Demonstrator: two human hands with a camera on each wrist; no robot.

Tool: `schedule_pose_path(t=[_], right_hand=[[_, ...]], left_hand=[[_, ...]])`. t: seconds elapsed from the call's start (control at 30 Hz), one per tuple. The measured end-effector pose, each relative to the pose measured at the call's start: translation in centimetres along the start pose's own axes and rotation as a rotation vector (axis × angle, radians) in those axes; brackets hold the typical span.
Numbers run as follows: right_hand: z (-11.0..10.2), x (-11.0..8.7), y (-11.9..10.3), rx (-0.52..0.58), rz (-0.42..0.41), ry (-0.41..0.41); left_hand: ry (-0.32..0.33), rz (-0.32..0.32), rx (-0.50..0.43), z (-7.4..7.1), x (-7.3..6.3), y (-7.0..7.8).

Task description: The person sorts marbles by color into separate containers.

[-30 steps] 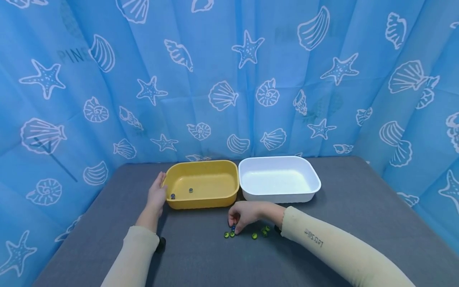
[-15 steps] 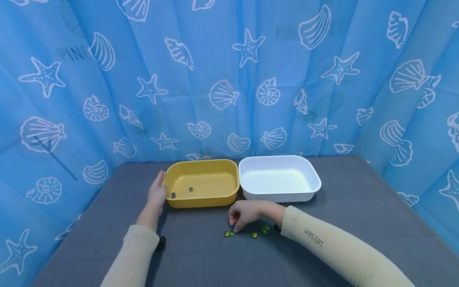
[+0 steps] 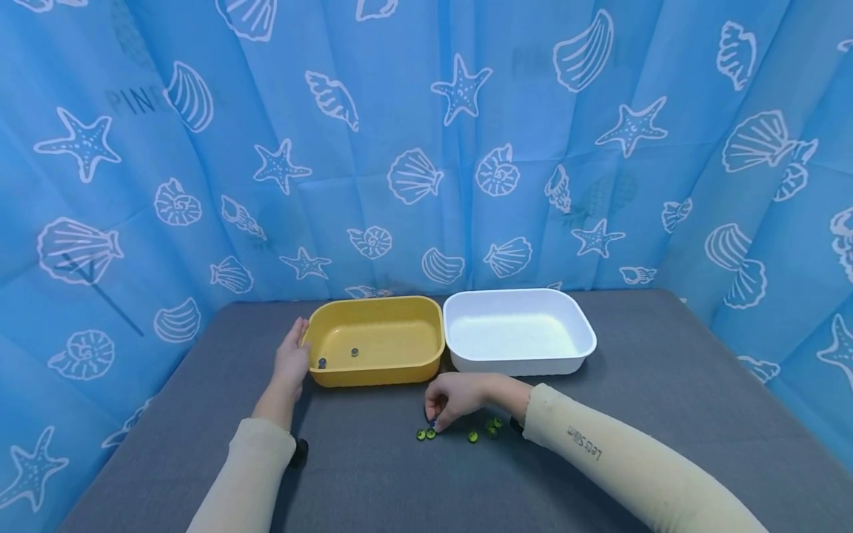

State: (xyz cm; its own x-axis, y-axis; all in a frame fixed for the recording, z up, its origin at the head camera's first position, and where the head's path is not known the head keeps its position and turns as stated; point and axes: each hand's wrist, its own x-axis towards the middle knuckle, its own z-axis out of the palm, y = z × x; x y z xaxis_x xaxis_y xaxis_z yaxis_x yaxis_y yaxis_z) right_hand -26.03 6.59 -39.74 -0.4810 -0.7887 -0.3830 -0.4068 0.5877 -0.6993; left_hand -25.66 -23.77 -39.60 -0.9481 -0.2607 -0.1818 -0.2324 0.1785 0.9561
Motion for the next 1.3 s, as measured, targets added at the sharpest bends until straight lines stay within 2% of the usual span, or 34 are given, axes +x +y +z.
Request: schedule_pose_path(t=[0.37,0.63,1.3], right_hand=[[-0.1,-0.6,0.1,0.065,-0.088,-0.003],[-0.5,-1.0,0.1,0.141,-0.121,0.033],[-3.4,-2.2,-2.8,0.083,-0.156,0.092]], left_hand=[[0.001,0.001,-0.002,0.0,0.1,-0.1],[0.008,-0.001,-0.005,0.1,0.2,0.0],[0.000,-0.008,-0.007,0.0,0.1,-0.2]])
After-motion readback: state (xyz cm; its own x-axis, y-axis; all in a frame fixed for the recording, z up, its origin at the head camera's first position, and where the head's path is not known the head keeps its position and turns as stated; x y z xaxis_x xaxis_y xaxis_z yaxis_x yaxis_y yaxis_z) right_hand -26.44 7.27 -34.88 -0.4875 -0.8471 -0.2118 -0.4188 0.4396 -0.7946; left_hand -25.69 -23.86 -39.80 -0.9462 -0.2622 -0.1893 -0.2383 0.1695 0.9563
